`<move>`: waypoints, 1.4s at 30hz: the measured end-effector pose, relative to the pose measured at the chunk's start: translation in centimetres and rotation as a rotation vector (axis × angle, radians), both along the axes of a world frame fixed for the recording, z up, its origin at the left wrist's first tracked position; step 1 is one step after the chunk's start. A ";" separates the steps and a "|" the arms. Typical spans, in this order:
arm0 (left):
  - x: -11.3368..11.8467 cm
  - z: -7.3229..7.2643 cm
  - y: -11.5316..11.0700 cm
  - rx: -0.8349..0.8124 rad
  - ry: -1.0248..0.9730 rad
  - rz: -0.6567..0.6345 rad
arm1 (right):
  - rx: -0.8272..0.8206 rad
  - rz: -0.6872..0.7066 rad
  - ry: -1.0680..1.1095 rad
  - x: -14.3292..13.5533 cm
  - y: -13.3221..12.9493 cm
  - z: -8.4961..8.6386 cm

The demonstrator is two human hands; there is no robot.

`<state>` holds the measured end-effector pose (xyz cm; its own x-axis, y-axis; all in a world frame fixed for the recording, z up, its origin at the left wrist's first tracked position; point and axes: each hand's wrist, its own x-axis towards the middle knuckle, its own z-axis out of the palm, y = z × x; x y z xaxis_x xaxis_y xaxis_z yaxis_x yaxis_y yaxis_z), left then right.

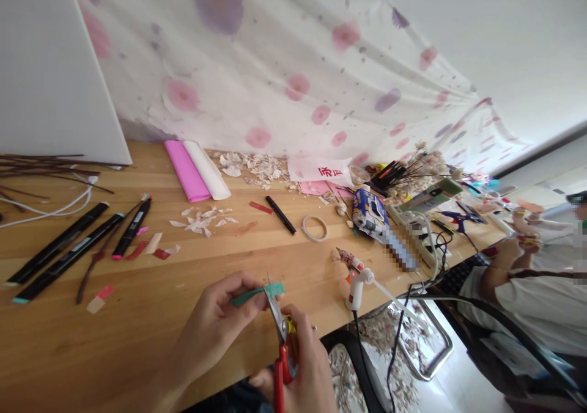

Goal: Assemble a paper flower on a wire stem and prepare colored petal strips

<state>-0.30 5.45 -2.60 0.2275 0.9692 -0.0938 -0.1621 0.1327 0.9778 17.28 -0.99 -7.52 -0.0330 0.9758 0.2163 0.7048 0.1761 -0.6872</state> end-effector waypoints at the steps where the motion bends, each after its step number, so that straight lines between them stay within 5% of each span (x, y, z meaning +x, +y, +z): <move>1: 0.0 -0.1 0.0 0.000 0.004 0.003 | -0.002 -0.002 0.001 0.0 0.0 0.0; 14: 0.0 0.0 -0.1 -0.030 -0.032 0.007 | -0.039 0.119 -0.034 1.0 0.2 0.3; 42: 0.0 0.0 -0.1 -0.025 -0.152 0.003 | -0.032 0.145 0.045 0.9 0.3 0.4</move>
<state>-0.29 5.40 -2.60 0.2383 0.9676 -0.0832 -0.3081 0.1566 0.9384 18.14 -0.69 -7.08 -0.1651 0.9680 0.1891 0.6421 0.2510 -0.7244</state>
